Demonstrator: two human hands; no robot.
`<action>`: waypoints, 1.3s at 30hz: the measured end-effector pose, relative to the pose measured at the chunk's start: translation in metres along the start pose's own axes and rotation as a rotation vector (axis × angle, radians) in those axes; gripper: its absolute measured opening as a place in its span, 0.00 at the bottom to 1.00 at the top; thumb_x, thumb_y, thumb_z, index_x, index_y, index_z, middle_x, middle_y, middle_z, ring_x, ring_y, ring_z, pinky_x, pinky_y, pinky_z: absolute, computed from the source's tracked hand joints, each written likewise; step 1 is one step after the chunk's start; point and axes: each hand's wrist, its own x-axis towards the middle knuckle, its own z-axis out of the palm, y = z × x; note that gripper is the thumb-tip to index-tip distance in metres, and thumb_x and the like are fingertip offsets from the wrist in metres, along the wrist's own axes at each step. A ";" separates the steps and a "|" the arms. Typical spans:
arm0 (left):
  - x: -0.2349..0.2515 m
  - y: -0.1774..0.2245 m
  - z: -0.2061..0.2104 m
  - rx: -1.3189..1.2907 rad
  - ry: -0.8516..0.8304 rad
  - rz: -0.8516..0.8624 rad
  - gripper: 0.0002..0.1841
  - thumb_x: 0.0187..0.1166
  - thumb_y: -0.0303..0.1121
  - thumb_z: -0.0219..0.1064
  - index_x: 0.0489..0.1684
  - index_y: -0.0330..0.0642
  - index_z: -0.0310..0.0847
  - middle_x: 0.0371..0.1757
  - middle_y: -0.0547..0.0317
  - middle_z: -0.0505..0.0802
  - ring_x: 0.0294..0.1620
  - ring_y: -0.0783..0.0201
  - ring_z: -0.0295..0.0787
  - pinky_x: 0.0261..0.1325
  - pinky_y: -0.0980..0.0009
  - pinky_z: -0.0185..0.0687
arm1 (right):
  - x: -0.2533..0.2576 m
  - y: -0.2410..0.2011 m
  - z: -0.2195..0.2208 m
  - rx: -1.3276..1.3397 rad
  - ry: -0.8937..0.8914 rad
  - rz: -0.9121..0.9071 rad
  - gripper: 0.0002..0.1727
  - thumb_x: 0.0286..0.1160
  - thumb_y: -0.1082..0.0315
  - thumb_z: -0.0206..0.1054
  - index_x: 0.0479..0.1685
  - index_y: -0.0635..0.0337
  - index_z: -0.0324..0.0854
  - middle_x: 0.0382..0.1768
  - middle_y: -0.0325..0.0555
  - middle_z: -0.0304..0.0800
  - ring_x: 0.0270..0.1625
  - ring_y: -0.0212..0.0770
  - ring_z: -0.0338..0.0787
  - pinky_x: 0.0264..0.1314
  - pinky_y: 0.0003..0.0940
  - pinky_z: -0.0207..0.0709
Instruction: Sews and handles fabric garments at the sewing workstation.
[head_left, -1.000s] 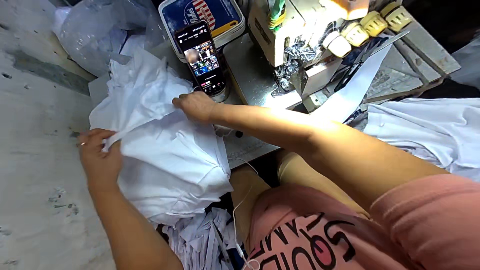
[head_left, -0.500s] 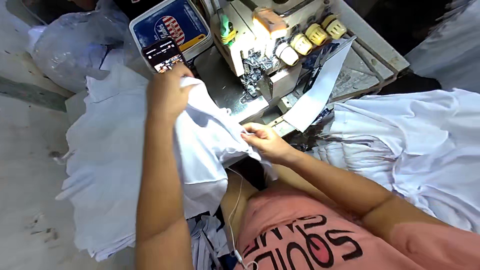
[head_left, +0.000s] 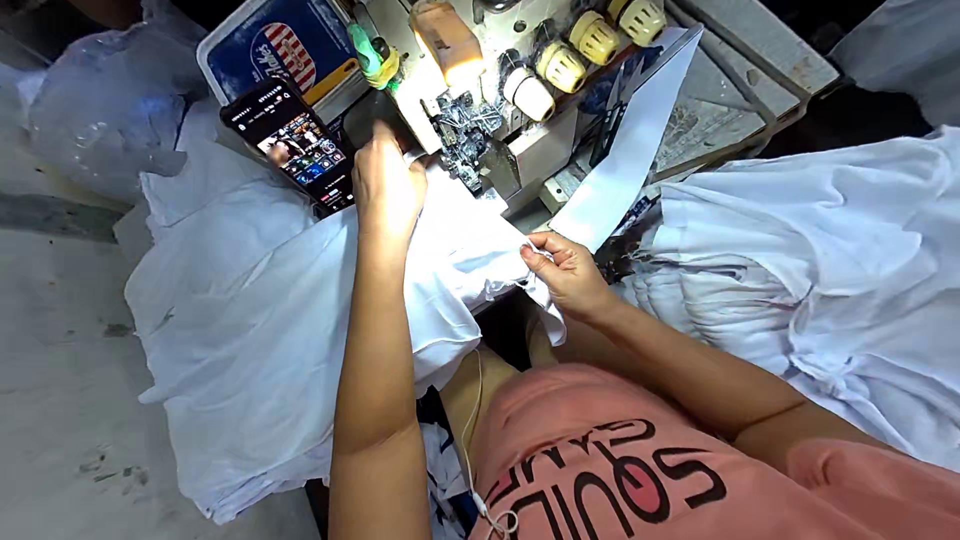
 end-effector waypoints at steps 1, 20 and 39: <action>0.000 0.004 0.001 0.007 0.010 -0.021 0.29 0.77 0.30 0.70 0.76 0.24 0.69 0.63 0.29 0.88 0.71 0.35 0.84 0.75 0.39 0.71 | 0.001 0.000 -0.001 -0.005 0.011 -0.007 0.09 0.87 0.73 0.58 0.53 0.66 0.83 0.41 0.34 0.90 0.39 0.19 0.88 0.47 0.19 0.84; -0.084 -0.014 0.054 -0.045 0.139 0.173 0.29 0.93 0.38 0.42 0.89 0.32 0.60 0.92 0.41 0.63 0.94 0.38 0.49 0.87 0.32 0.45 | 0.020 0.026 -0.006 -0.138 0.040 -0.049 0.12 0.89 0.71 0.57 0.54 0.69 0.82 0.42 0.39 0.89 0.40 0.18 0.84 0.48 0.17 0.80; -0.200 0.000 0.076 -1.286 -0.107 -0.007 0.19 0.71 0.21 0.72 0.60 0.29 0.77 0.41 0.68 0.91 0.37 0.81 0.87 0.45 0.80 0.87 | -0.029 -0.019 0.020 -0.208 -0.102 -0.446 0.25 0.94 0.55 0.49 0.58 0.74 0.78 0.53 0.49 0.81 0.56 0.25 0.82 0.60 0.19 0.78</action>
